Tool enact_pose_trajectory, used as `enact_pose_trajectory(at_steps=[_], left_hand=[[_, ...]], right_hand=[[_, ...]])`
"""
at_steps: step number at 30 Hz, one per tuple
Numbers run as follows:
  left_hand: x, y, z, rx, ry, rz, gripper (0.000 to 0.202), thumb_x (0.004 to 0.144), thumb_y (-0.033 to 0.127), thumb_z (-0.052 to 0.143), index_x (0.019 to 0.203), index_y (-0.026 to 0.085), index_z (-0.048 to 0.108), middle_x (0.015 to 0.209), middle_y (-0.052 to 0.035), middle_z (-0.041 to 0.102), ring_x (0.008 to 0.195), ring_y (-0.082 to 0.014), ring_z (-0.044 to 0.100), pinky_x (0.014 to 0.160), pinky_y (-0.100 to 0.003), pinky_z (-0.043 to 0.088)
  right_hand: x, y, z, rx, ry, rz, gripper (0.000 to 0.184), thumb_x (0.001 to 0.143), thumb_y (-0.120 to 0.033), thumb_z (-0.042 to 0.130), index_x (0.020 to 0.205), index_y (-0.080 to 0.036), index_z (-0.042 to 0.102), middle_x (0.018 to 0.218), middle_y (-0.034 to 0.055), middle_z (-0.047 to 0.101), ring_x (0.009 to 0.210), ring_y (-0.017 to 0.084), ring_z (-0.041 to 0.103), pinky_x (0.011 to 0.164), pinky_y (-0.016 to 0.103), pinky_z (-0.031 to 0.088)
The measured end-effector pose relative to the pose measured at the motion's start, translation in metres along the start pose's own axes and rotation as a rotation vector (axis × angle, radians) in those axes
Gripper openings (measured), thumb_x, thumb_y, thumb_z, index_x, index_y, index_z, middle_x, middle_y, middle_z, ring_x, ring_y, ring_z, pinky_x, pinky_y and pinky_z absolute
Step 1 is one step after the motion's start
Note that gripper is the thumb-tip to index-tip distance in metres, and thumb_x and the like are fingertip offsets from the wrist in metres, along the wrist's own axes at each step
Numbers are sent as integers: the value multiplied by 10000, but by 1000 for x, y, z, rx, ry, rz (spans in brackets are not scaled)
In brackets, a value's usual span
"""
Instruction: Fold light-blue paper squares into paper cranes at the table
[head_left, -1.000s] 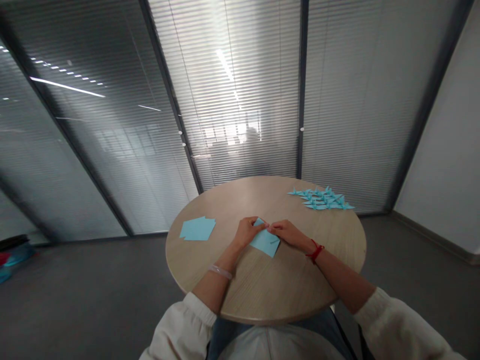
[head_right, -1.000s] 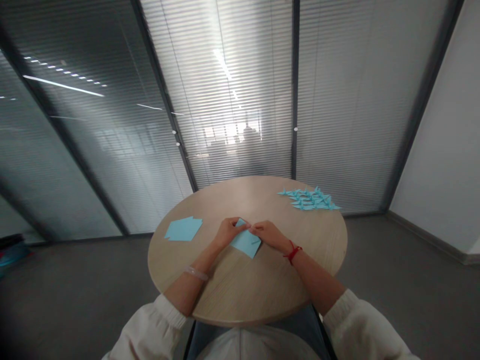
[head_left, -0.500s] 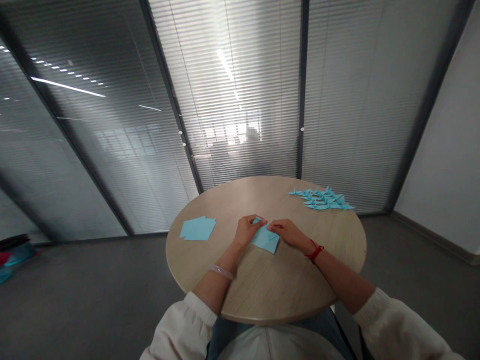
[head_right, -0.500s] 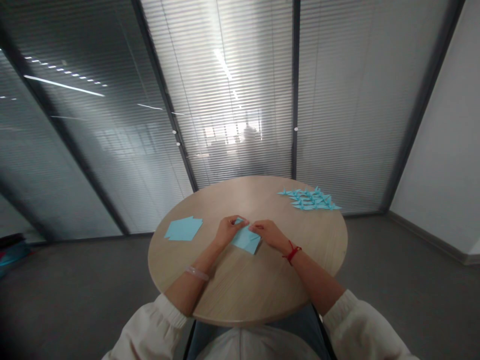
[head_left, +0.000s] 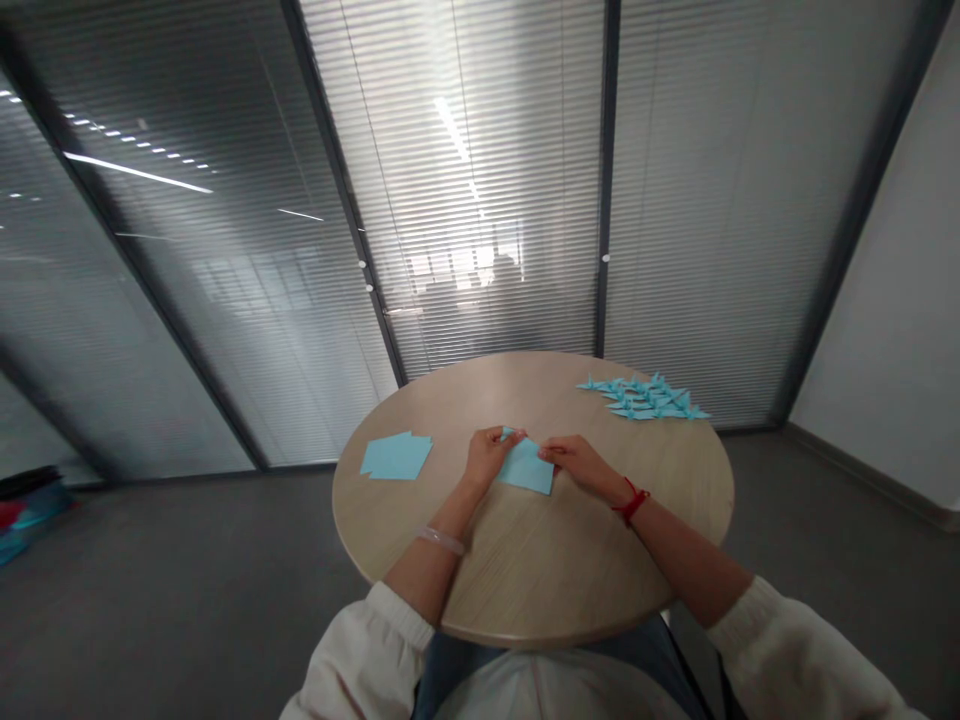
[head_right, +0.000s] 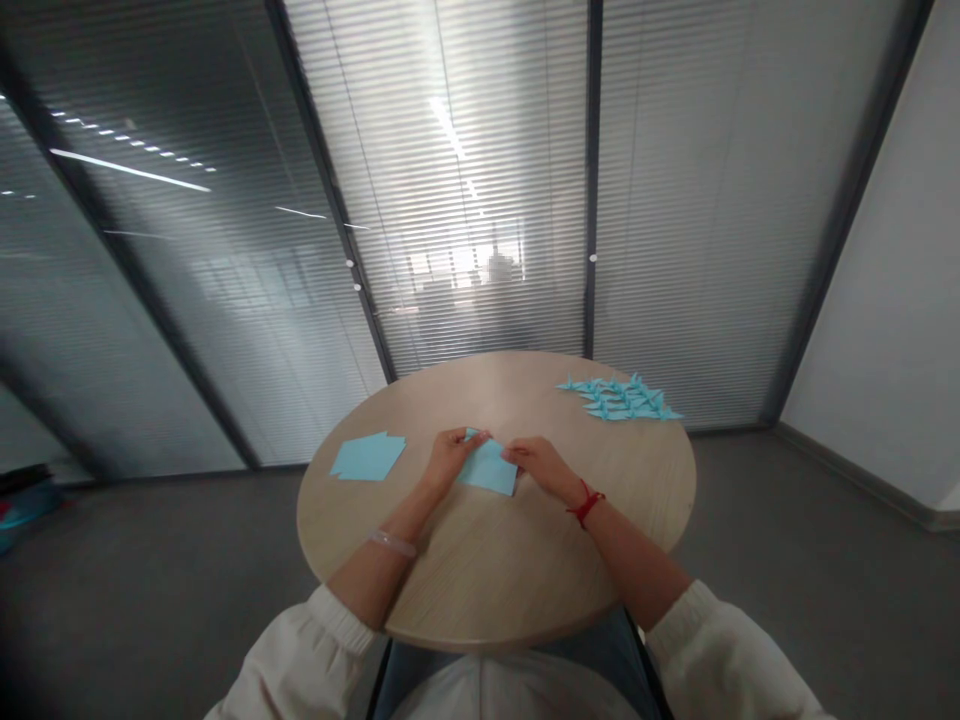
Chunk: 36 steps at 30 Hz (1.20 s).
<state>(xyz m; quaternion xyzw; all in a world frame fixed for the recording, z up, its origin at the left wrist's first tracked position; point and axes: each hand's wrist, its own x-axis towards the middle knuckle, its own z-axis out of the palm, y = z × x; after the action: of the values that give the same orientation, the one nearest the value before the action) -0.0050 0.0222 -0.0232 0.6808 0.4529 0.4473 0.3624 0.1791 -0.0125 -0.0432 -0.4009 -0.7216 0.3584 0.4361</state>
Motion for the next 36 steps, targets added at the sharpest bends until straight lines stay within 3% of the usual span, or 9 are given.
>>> enact_pose_trajectory(at_steps=[8, 15, 23, 28, 32, 36], left_hand=[[2, 2, -5, -180, 18, 28, 560, 657, 631, 587, 760, 93, 705, 575, -14, 575, 525, -110, 476, 520, -218, 358], [-2, 3, -4, -143, 23, 74, 543, 715, 606, 550, 796, 92, 709, 574, -10, 575, 542, -111, 475, 516, -212, 345], [-3, 3, 3, -166, -173, 56, 485, 721, 550, 595, 906, 120, 720, 888, -83, 695, 796, -189, 603, 692, -273, 450], [-4, 1, 7, -110, -235, 147, 390, 745, 490, 602, 922, 166, 727, 1128, -109, 641, 1036, -240, 575, 895, -342, 420], [-5, 1, 8, -80, -240, 141, 426, 743, 507, 593, 938, 151, 722, 1050, -104, 675, 985, -235, 595, 862, -330, 434], [-5, 1, 8, 6, -210, 124, 447, 697, 549, 610, 828, 140, 734, 799, -61, 701, 752, -191, 604, 678, -270, 441]], right_hand=[[3, 5, -1, 70, 88, 78, 341, 746, -469, 544, 708, -138, 619, 628, 17, 593, 579, 141, 578, 574, 233, 470], [2, 8, -3, -54, 132, 38, 310, 798, -409, 499, 692, -149, 630, 614, 16, 602, 544, 132, 564, 539, 221, 446], [0, -2, 1, -65, 130, -63, 302, 802, -416, 537, 879, -151, 662, 804, 45, 668, 721, 162, 589, 644, 242, 432], [-1, -7, 3, -35, 138, -89, 316, 786, -445, 555, 751, -147, 654, 744, 33, 651, 671, 150, 567, 620, 234, 409], [-2, -8, 1, -76, 142, -91, 324, 779, -442, 565, 712, -139, 660, 687, 22, 639, 627, 139, 547, 594, 225, 390], [-4, -10, -1, -110, 126, -67, 337, 774, -450, 564, 718, -136, 672, 649, 14, 632, 598, 137, 537, 562, 220, 381]])
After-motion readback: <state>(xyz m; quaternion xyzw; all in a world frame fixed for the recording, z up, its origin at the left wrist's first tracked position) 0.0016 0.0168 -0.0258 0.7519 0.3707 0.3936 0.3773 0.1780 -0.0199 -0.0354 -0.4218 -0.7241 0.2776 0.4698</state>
